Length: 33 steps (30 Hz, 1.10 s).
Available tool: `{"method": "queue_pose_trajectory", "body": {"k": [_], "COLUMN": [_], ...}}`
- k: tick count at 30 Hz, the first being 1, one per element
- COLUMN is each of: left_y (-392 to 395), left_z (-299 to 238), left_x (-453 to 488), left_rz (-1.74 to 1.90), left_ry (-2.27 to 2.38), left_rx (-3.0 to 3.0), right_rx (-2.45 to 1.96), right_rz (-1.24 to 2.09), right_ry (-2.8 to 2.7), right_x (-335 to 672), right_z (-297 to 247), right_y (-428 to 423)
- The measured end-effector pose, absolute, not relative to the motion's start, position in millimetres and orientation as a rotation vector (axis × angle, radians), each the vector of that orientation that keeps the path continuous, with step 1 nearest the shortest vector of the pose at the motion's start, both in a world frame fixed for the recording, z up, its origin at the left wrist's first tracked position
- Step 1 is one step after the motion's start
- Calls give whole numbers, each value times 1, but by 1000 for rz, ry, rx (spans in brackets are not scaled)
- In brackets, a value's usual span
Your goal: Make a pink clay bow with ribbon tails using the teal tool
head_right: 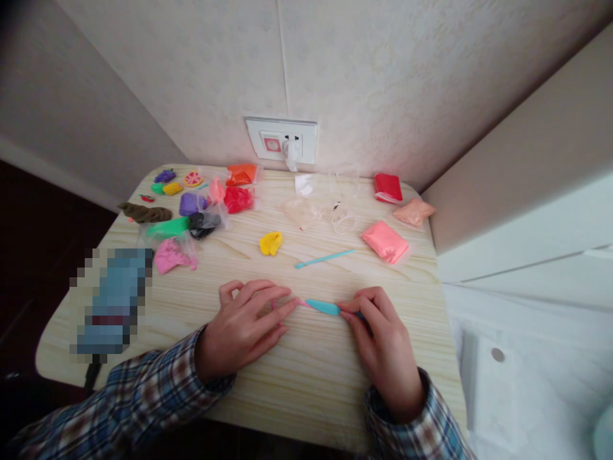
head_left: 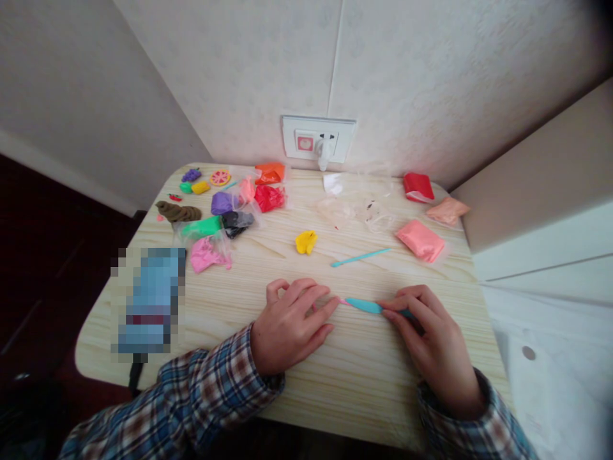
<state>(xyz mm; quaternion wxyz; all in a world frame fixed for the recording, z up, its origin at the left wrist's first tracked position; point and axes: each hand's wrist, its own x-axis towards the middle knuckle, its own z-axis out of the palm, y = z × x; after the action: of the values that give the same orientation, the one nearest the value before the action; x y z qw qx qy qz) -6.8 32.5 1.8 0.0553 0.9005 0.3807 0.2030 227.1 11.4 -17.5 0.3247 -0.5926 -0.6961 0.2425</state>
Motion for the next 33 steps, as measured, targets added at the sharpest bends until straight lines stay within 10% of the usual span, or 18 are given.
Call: {"method": "queue_pose_trajectory", "body": {"k": [33], "left_y": [41], "left_z": [-3], "left_x": [-5], "left_rz": [796], "left_ry": [1141], "left_rx": [2444], "right_rx": [-1439], "right_rz": [752], "right_ry": [-1808], "right_x": [240], "right_z": [-14], "right_y": [19]}}
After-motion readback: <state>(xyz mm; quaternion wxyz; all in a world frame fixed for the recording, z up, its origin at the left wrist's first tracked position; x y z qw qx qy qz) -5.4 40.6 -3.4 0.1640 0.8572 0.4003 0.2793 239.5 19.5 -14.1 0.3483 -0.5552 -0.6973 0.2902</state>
